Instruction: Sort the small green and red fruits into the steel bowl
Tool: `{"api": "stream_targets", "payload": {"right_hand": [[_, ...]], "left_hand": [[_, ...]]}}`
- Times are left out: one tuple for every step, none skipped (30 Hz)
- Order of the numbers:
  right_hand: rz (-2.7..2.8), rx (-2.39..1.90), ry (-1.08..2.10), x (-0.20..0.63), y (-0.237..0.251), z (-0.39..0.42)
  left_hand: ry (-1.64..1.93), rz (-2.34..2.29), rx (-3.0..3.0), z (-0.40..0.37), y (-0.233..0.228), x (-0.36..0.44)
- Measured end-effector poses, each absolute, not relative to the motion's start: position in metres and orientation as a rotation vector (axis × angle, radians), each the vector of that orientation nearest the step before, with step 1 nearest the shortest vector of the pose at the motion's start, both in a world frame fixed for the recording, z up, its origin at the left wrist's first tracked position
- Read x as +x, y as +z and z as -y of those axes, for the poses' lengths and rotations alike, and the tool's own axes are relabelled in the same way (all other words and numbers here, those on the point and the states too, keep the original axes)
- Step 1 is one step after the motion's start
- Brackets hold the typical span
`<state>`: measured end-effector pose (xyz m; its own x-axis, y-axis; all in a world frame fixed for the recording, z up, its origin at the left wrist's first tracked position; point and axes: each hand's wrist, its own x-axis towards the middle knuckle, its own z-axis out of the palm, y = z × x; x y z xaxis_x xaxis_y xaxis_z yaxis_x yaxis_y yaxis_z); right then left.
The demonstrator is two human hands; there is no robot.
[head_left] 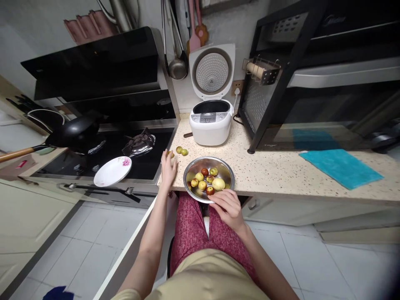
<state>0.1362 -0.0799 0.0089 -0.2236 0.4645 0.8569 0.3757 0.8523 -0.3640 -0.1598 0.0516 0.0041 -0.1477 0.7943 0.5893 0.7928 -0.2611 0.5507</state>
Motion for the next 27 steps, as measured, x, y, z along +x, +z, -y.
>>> {"api": "stream_targets", "payload": {"right_hand": [[1.837, -0.633, 0.09, 0.136, 0.009, 0.08], [1.833, -0.635, 0.087, 0.136, 0.008, 0.08], [1.829, -0.638, 0.086, 0.136, 0.008, 0.079], [1.826, -0.641, 0.087, 0.136, 0.008, 0.079], [1.826, -0.644, 0.09, 0.136, 0.008, 0.08], [1.827, -0.646, 0.095, 0.135, 0.008, 0.08], [1.828, -0.647, 0.099, 0.135, 0.008, 0.08], [1.829, -0.649, 0.105, 0.135, 0.009, 0.08], [1.828, -0.65, 0.108, 0.134, 0.009, 0.081], [1.825, -0.654, 0.111, 0.134, 0.01, 0.081], [1.821, -0.657, 0.112, 0.134, 0.01, 0.081], [1.816, -0.661, 0.114, 0.133, 0.01, 0.081], [1.813, -0.664, 0.117, 0.133, 0.01, 0.081], [1.809, -0.666, 0.12, 0.133, 0.009, 0.081], [1.808, -0.664, 0.122, 0.133, 0.009, 0.081], [1.809, -0.662, 0.125, 0.133, 0.008, 0.081], [1.81, -0.659, 0.127, 0.133, 0.008, 0.081], [1.813, -0.656, 0.128, 0.134, 0.008, 0.081], [1.814, -0.654, 0.129, 0.134, 0.007, 0.081], [1.814, -0.652, 0.13, 0.134, 0.007, 0.081], [1.813, -0.65, 0.131, 0.133, 0.008, 0.08], [1.81, -0.647, 0.129, 0.133, 0.008, 0.08], [1.808, -0.644, 0.125, 0.133, 0.008, 0.08], [1.806, -0.641, 0.121, 0.133, 0.009, 0.08], [1.805, -0.642, 0.118, 0.133, 0.009, 0.081], [1.807, -0.645, 0.118, 0.132, 0.01, 0.081], [1.81, -0.649, 0.12, 0.132, 0.01, 0.081]], "left_hand": [[1.407, -1.911, 2.058, -0.058, 0.003, -0.162], [1.39, -1.908, 2.069, -0.063, 0.003, -0.164], [1.368, -1.904, 2.08, -0.067, 0.003, -0.164], [1.342, -1.905, 2.087, -0.07, 0.003, -0.164], [1.319, -1.913, 2.088, -0.071, 0.004, -0.164], [1.303, -1.93, 2.083, -0.072, 0.005, -0.163], [1.296, -1.953, 2.074, -0.071, 0.006, -0.162], [1.295, -1.978, 2.063, -0.07, 0.007, -0.161], [1.295, -2.005, 2.053, -0.069, 0.008, -0.161], [1.296, -2.03, 2.045, -0.067, 0.009, -0.161], [1.299, -2.051, 2.038, -0.066, 0.01, -0.162], [1.308, -2.064, 2.03, -0.064, 0.011, -0.162], [1.324, -2.069, 2.019, -0.063, 0.013, -0.162], [1.35, -2.065, 2.004, -0.062, 0.014, -0.162], [1.379, -2.048, 1.988, -0.06, 0.016, -0.161], [1.409, -2.014, 1.977, -0.058, 0.017, -0.16], [1.433, -1.961, 1.974, -0.054, 0.02, -0.157], [1.445, -1.89, 1.984, -0.048, 0.023, -0.153], [1.453, -1.806, 2.002, -0.041, 0.026, -0.147], [1.442, -1.706, 2.034, -0.032, 0.03, -0.141], [1.42, -1.623, 2.08, -0.022, 0.035, -0.134], [1.411, -1.57, 2.12, -0.012, 0.041, -0.126], [1.416, -1.541, 2.145, -0.001, 0.047, -0.118], [1.421, -1.532, 2.164, 0.009, 0.053, -0.111], [1.392, -1.506, 2.193, 0.018, 0.06, -0.104], [1.339, -1.466, 2.213, 0.025, 0.066, -0.097], [1.284, -1.425, 2.226, 0.031, 0.072, -0.092]]}}
